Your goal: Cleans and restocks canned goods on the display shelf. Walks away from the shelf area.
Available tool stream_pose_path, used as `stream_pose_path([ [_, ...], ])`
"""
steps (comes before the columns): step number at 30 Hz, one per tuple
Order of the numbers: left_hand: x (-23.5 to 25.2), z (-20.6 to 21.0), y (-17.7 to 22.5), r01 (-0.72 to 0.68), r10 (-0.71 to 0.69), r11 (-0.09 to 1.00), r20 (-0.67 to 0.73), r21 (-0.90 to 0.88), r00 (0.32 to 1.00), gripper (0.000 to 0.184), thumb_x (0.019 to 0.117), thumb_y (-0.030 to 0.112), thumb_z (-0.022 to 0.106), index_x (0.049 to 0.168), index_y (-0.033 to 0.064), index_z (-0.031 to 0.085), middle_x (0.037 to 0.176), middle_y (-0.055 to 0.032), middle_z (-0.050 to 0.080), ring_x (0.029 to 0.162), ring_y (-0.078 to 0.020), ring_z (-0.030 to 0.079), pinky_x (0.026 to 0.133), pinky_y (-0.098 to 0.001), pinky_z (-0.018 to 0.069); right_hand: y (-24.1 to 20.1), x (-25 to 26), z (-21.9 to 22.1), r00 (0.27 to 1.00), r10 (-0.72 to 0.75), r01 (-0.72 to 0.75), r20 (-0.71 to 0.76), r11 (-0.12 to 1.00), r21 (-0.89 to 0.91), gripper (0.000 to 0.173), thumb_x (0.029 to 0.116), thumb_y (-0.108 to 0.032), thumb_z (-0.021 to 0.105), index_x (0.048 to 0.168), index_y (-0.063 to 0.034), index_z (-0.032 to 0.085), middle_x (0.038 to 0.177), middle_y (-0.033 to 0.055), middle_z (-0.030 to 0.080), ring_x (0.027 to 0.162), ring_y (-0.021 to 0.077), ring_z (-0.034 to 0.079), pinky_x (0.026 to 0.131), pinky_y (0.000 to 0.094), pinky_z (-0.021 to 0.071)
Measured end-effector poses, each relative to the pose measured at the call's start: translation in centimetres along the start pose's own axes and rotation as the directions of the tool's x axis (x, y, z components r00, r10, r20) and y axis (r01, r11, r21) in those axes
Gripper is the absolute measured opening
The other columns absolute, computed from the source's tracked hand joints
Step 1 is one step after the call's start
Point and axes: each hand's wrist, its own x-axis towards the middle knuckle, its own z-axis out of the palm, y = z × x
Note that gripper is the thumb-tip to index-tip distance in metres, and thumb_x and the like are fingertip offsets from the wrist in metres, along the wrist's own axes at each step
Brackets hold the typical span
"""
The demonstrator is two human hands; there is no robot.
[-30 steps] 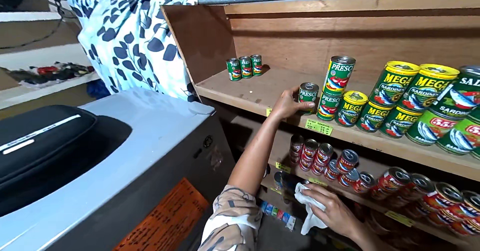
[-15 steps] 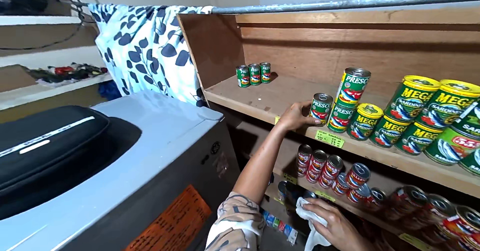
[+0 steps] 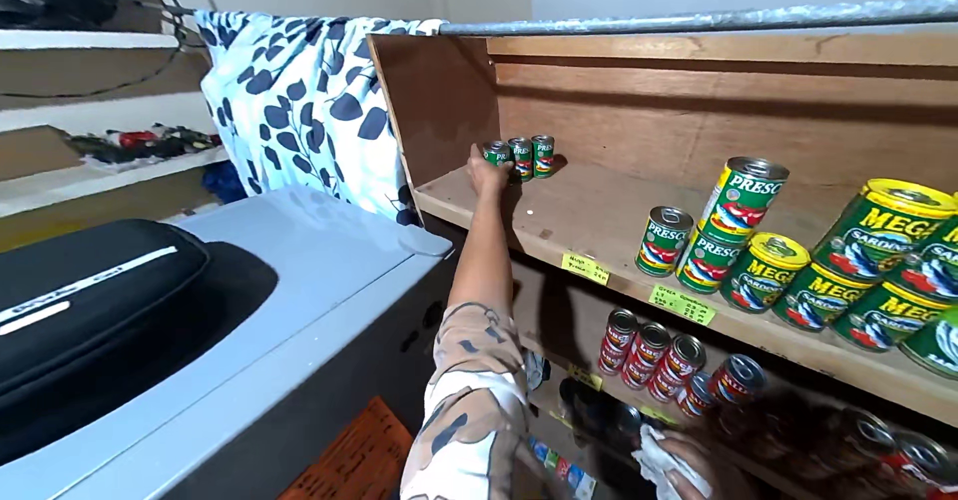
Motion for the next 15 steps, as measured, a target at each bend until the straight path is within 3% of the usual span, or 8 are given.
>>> stream_pose_path([
  [2,-4.0,-1.0,0.5,-0.156,0.152,0.985,-0.064,-0.067,0.986,0.08,0.0828,0.016,0.083,0.151,-0.0003,0.045,0.142,-0.0301,0.052,0.133,-0.0439,0.05,0.111,-0.0566,0.0405,-0.6,0.5,-0.5,0.999,-0.026,0.024,-0.044,0.999,-0.035,0.033,0.0968,-0.017,0.061,0.117,0.0068,0.07,0.124,0.0268,0.067,0.119,0.0383,0.065,0.104,0.0525,0.0498],
  [4,-10.5,-2.6,1.0,-0.346,0.336,0.928,-0.092,-0.135,0.937,0.074,0.0825,0.01,0.082,0.148,0.002,0.05,0.141,-0.0273,0.053,0.128,-0.0409,0.055,0.106,-0.0546,0.0475,-2.1,2.2,-1.5,0.987,-0.096,0.086,-0.126,0.993,-0.083,0.031,0.0969,-0.02,0.06,0.114,0.0029,0.073,0.122,0.0231,0.069,0.116,0.0335,0.066,0.101,0.0484,0.0519],
  [6,-17.9,-3.4,0.5,-0.475,0.471,0.857,-0.07,-0.2,0.88,0.074,0.0799,0.001,0.08,0.147,0.004,0.05,0.146,-0.0242,0.05,0.129,-0.0387,0.055,0.103,-0.0551,0.0502,-4.0,4.9,-2.7,0.936,-0.22,0.189,-0.273,0.973,-0.133,0.032,0.0956,-0.025,0.058,0.108,-0.0018,0.077,0.117,0.0156,0.072,0.112,0.0198,0.068,0.099,0.034,0.0539],
  [7,-20.8,-3.1,-0.1,-0.517,0.516,0.824,-0.072,-0.231,0.854,0.072,0.0771,0.0,0.08,0.144,0.0,0.053,0.145,-0.0243,0.051,0.129,-0.037,0.055,0.104,-0.0533,0.0502,-5.0,6.5,-3.5,0.891,-0.29,0.258,-0.348,0.957,-0.136,0.032,0.0965,-0.026,0.059,0.107,-0.0022,0.077,0.117,0.0136,0.073,0.113,0.0132,0.067,0.101,0.0265,0.0521],
  [9,-25.8,-2.3,-1.0,-0.566,0.57,0.779,-0.071,-0.27,0.818,0.066,0.0744,0.005,0.083,0.135,-0.0066,0.059,0.142,-0.0255,0.057,0.13,-0.036,0.058,0.105,-0.0503,0.0505,-7.9,9.8,-4.9,0.806,-0.373,0.347,-0.459,0.927,-0.143,0.032,0.0974,-0.025,0.06,0.109,0.0004,0.075,0.117,0.016,0.071,0.114,0.0095,0.065,0.1,0.0213,0.0503],
  [11,-29.3,-1.6,-1.3,-0.582,0.587,0.753,-0.084,-0.307,0.805,0.06,0.0733,0.007,0.083,0.127,-0.0102,0.064,0.132,-0.026,0.064,0.124,-0.0352,0.063,0.104,-0.0473,0.0518,-10.9,12.6,-5.5,0.77,-0.414,0.346,-0.485,0.91,-0.228,0.03,0.0973,-0.021,0.062,0.112,0.0004,0.075,0.118,0.0186,0.069,0.112,0.0144,0.065,0.098,0.0238,0.0519],
  [14,-32.5,-1.3,-1.0,-0.562,0.552,0.766,-0.128,-0.312,0.824,0.053,0.0722,0.006,0.08,0.121,-0.0093,0.068,0.125,-0.0241,0.067,0.119,-0.0309,0.065,0.104,-0.0411,0.0517,-12.5,15.3,-3.4,0.789,-0.464,0.282,-0.402,0.855,-0.435,0.03,0.0963,-0.017,0.062,0.119,-0.0024,0.075,0.121,0.0227,0.068,0.111,0.0351,0.067,0.091,0.0448,0.0572],
  [15,-33.0,-1.3,-1.0,-0.549,0.532,0.781,-0.145,-0.296,0.834,0.049,0.0727,0.006,0.079,0.118,-0.0089,0.07,0.122,-0.0236,0.068,0.116,-0.0296,0.066,0.102,-0.0395,0.0524,-12.5,15.5,-2.3,0.782,-0.497,0.28,-0.377,0.82,-0.499,0.03,0.0952,-0.013,0.061,0.119,-0.0019,0.074,0.122,0.0235,0.068,0.111,0.039,0.067,0.09,0.0473,0.0578],
])
